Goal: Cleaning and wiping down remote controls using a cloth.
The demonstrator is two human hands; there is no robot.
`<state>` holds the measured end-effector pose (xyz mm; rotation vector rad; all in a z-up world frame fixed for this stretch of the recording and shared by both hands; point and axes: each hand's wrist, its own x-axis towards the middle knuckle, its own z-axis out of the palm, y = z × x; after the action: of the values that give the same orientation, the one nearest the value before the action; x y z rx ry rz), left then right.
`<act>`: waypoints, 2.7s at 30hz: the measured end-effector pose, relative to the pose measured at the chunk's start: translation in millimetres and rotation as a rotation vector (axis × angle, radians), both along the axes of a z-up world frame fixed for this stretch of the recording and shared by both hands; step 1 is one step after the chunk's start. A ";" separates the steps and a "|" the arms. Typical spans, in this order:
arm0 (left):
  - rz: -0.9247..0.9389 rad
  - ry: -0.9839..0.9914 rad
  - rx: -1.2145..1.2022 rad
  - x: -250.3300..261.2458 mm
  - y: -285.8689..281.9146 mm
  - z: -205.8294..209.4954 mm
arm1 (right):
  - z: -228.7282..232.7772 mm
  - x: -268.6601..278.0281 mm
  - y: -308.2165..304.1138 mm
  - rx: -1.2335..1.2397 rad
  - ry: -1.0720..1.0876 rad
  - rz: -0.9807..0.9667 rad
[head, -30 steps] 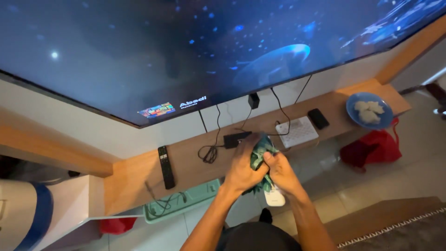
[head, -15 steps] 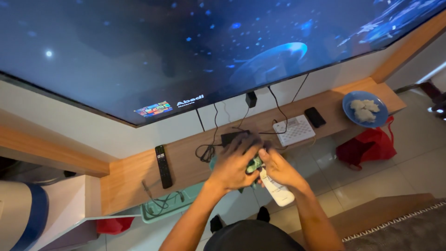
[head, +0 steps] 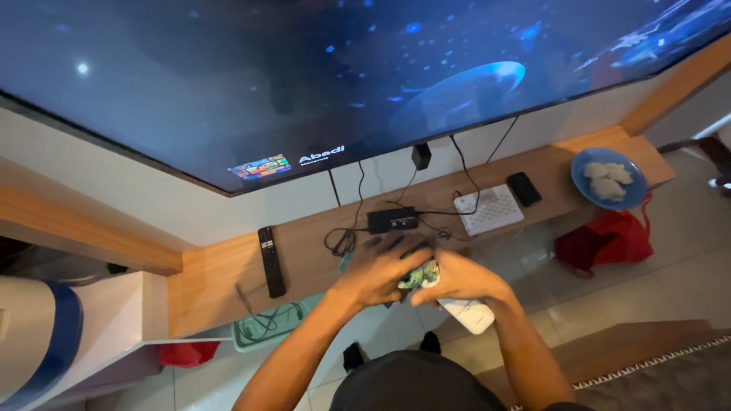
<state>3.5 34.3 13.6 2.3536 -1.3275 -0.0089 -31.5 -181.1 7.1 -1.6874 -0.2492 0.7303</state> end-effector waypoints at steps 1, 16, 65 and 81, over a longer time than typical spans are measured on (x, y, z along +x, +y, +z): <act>0.002 0.000 0.000 -0.2 0.6 0.5 | -1.4 1.9 -1.3 0.000 0.000 0.002; 0.315 -0.119 -0.306 -0.3 -1.6 12.7 | 3.3 -21.8 -0.5 -0.861 -1.188 -0.329; 0.337 -0.316 -0.386 -5.1 -32.8 0.6 | 16.4 -32.8 -17.4 -0.690 -1.125 -0.619; 0.318 -0.299 -0.429 -11.1 -59.2 13.8 | 22.1 -39.6 -38.0 -0.640 -1.123 -0.582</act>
<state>-7.7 -24.9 27.4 2.2111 -0.9390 0.6771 -71.1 -219.1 29.3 -2.4790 -0.2790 -0.7139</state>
